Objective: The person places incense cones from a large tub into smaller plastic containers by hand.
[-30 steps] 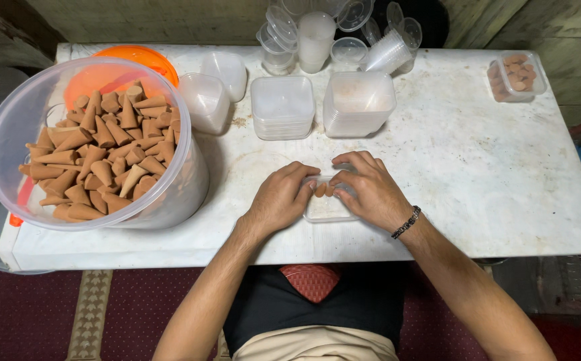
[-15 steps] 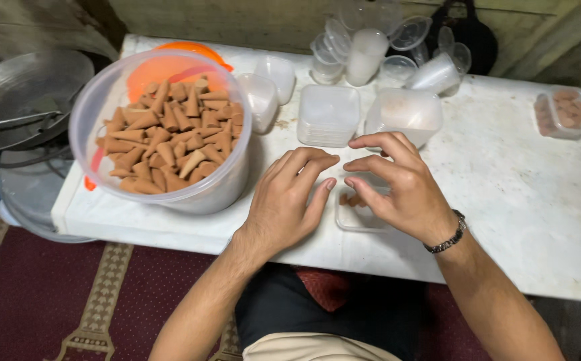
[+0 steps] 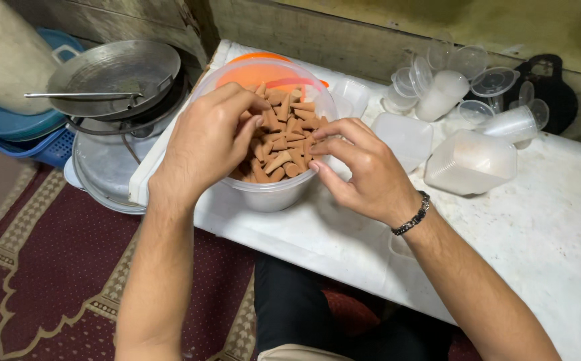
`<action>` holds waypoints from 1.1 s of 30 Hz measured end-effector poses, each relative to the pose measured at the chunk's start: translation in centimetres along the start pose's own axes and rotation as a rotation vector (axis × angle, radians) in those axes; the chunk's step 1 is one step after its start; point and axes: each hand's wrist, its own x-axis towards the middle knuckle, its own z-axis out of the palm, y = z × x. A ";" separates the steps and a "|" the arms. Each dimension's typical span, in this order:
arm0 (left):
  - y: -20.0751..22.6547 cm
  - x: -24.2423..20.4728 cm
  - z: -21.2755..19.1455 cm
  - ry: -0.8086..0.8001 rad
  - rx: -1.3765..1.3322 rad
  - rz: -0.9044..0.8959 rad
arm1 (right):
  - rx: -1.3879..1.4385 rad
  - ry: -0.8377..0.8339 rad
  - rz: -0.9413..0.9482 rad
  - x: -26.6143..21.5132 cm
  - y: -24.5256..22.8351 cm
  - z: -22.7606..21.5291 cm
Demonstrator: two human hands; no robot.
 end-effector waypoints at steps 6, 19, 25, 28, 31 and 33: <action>-2.3 0.8 1.6 -0.229 0.356 -0.221 | 0.011 0.014 0.036 -0.5 1.2 1.0; -2.7 1.6 4.8 -0.159 0.559 -0.256 | -0.023 0.017 0.018 -0.9 1.1 1.1; 0.5 1.8 2.7 -0.074 0.498 -0.234 | -0.041 0.091 0.042 -1.7 0.0 -0.2; 3.2 2.2 1.6 -0.047 0.312 -0.194 | -0.053 0.143 0.091 -3.1 -0.3 -1.3; 6.4 3.0 2.2 -0.025 0.098 -0.077 | -0.032 0.188 0.155 -4.9 -0.9 -2.8; 8.9 3.2 3.5 -0.025 -0.265 0.013 | 0.010 0.235 0.242 -6.2 -1.6 -4.0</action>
